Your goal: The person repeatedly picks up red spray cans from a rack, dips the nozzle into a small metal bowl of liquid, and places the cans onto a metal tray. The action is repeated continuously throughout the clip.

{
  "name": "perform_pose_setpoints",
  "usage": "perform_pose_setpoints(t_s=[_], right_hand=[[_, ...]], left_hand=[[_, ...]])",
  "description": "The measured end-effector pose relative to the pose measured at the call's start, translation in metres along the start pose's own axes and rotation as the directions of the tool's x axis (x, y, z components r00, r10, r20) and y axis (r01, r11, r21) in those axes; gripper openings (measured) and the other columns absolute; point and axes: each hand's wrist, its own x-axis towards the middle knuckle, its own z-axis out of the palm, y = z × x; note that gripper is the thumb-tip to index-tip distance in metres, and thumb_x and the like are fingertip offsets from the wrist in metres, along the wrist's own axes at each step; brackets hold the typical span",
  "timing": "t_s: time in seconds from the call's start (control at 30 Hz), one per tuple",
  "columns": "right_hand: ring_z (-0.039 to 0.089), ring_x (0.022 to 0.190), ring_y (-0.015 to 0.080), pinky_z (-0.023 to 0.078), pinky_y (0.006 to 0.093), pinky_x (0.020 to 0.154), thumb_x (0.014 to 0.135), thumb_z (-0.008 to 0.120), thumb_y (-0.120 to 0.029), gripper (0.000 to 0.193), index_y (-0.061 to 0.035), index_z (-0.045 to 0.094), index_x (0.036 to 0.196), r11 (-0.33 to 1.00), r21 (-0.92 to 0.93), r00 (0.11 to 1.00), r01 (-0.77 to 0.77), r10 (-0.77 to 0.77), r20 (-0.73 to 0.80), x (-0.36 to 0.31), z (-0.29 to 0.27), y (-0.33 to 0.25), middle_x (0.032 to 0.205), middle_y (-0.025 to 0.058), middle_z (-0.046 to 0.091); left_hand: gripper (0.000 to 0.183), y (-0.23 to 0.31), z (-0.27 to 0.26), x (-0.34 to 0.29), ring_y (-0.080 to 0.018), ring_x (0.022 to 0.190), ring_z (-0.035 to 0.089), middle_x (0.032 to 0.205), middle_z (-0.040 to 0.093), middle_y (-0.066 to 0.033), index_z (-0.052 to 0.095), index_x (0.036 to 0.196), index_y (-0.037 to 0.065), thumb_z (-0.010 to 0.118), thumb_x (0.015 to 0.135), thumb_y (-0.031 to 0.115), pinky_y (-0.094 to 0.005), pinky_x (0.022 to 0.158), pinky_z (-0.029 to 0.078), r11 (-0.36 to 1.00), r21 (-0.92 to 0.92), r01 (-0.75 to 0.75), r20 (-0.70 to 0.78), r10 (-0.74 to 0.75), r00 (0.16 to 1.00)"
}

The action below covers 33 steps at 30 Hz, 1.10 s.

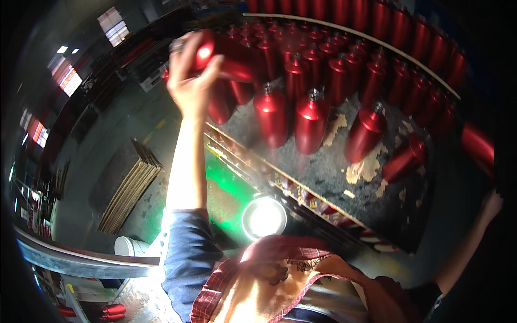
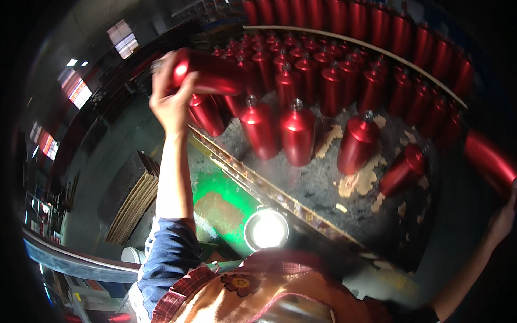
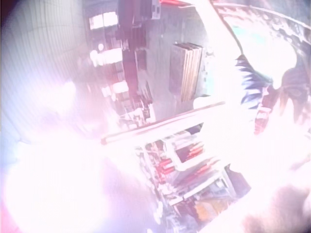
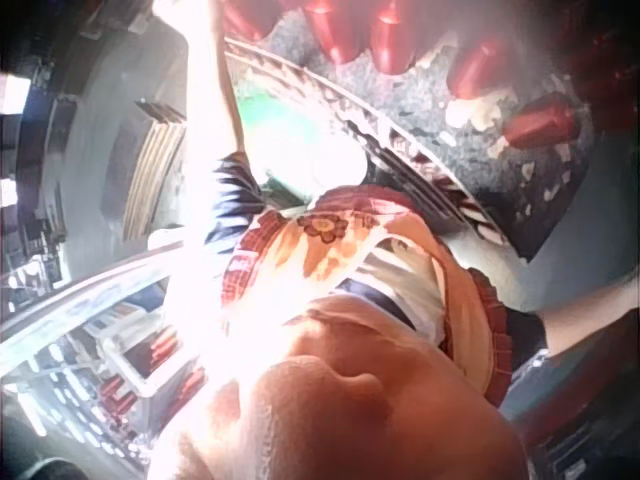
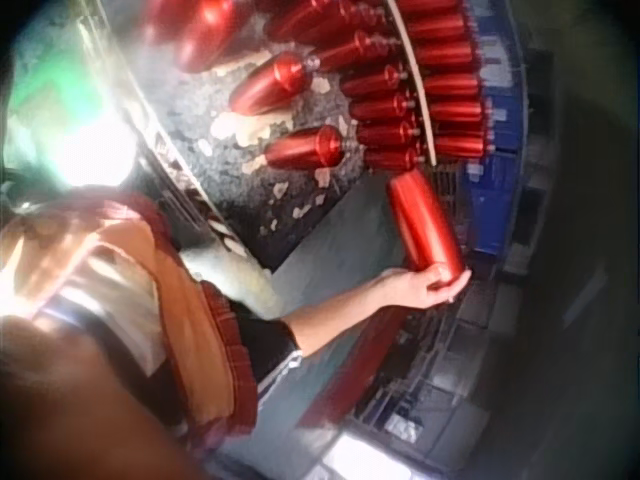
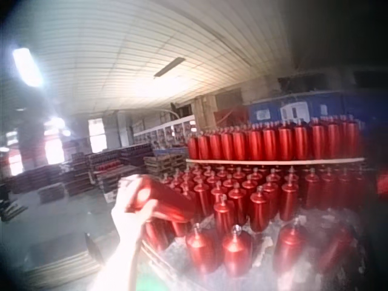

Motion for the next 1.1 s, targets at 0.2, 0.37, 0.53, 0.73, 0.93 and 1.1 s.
perform_pose_setpoints(t_s=[0.2, 0.37, 0.53, 0.73, 0.93, 1.1], right_hand=[[0.051, 0.127, 0.0330, 0.046, 0.0525, 0.105, 0.096, 0.048, -0.039, 0.059, -0.0114, 0.039, 0.148, 0.306, 0.859, 0.905, -0.410, 0.251, 0.343, -0.089, 0.121, -0.111, 0.147, 0.0176, 0.045], [0.058, 0.118, 0.0254, 0.048, 0.0447, 0.101, 0.095, 0.055, -0.036, 0.048, -0.0114, 0.052, 0.136, -0.412, 0.670, 0.513, -0.618, 0.435, 0.740, -0.198, 0.271, -0.176, 0.128, 0.0099, 0.061], [0.064, 0.109, 0.0257, 0.053, 0.0444, 0.091, 0.096, 0.055, -0.038, 0.041, -0.0082, 0.059, 0.125, -0.247, 0.477, 0.482, -0.844, 0.042, 0.875, -0.252, 0.371, -0.205, 0.119, 0.0088, 0.066], [0.061, 0.112, 0.0263, 0.053, 0.0440, 0.092, 0.091, 0.055, -0.061, 0.059, -0.0145, 0.058, 0.129, -0.774, -0.074, 0.021, -0.628, -0.112, 0.994, -0.288, 0.431, -0.222, 0.124, 0.0084, 0.064], [0.062, 0.114, 0.0268, 0.055, 0.0471, 0.091, 0.089, 0.057, -0.063, 0.064, -0.0145, 0.056, 0.131, -0.793, -0.165, -0.263, -0.587, -0.006, 0.965, -0.316, 0.462, -0.230, 0.127, 0.0074, 0.064], [0.057, 0.120, 0.0324, 0.052, 0.0548, 0.092, 0.084, 0.050, -0.077, 0.082, -0.0151, 0.052, 0.137, -0.690, -0.164, -0.229, -0.705, 0.003, 0.973, -0.322, 0.470, -0.231, 0.135, 0.0104, 0.059]], left_hand=[[0.056, 0.020, -0.069, -0.098, -0.0198, 0.108, 0.061, 0.120, 0.063, -0.0085, 0.047, 0.142, 0.003, 0.066, 0.092, 0.016, -0.0350, 0.093, 0.052, 0.363, -0.710, 0.603, 0.122, -0.780, 0.614], [0.043, 0.021, -0.112, -0.239, -0.0260, 0.109, 0.062, 0.123, 0.064, -0.0085, 0.059, 0.121, 0.009, 0.063, 0.091, 0.040, -0.0460, 0.093, 0.053, -0.377, -0.640, 0.669, 0.514, -0.858, 0.009], [0.047, 0.014, -0.119, -0.374, -0.0365, 0.109, 0.058, 0.120, 0.062, -0.0160, 0.064, 0.116, 0.010, 0.068, 0.084, 0.044, -0.0494, 0.085, 0.059, -0.708, -0.615, 0.348, 0.596, -0.706, -0.383], [0.049, 0.004, -0.148, -0.456, -0.0375, 0.104, 0.055, 0.112, 0.062, -0.0172, 0.065, 0.114, 0.007, 0.073, 0.079, 0.041, -0.0421, 0.073, 0.065, -0.821, -0.563, -0.100, 0.748, -0.454, -0.484], [0.048, -0.003, -0.163, -0.466, -0.0377, 0.099, 0.057, 0.110, 0.066, -0.0133, 0.067, 0.113, 0.008, 0.072, 0.079, 0.041, -0.0390, 0.069, 0.065, -0.771, -0.620, -0.148, 0.717, -0.479, -0.506], [0.046, -0.005, -0.179, -0.470, -0.0377, 0.099, 0.057, 0.111, 0.066, -0.0140, 0.067, 0.114, 0.008, 0.070, 0.081, 0.040, -0.0389, 0.071, 0.064, -0.788, -0.600, -0.142, 0.743, -0.481, -0.466]])
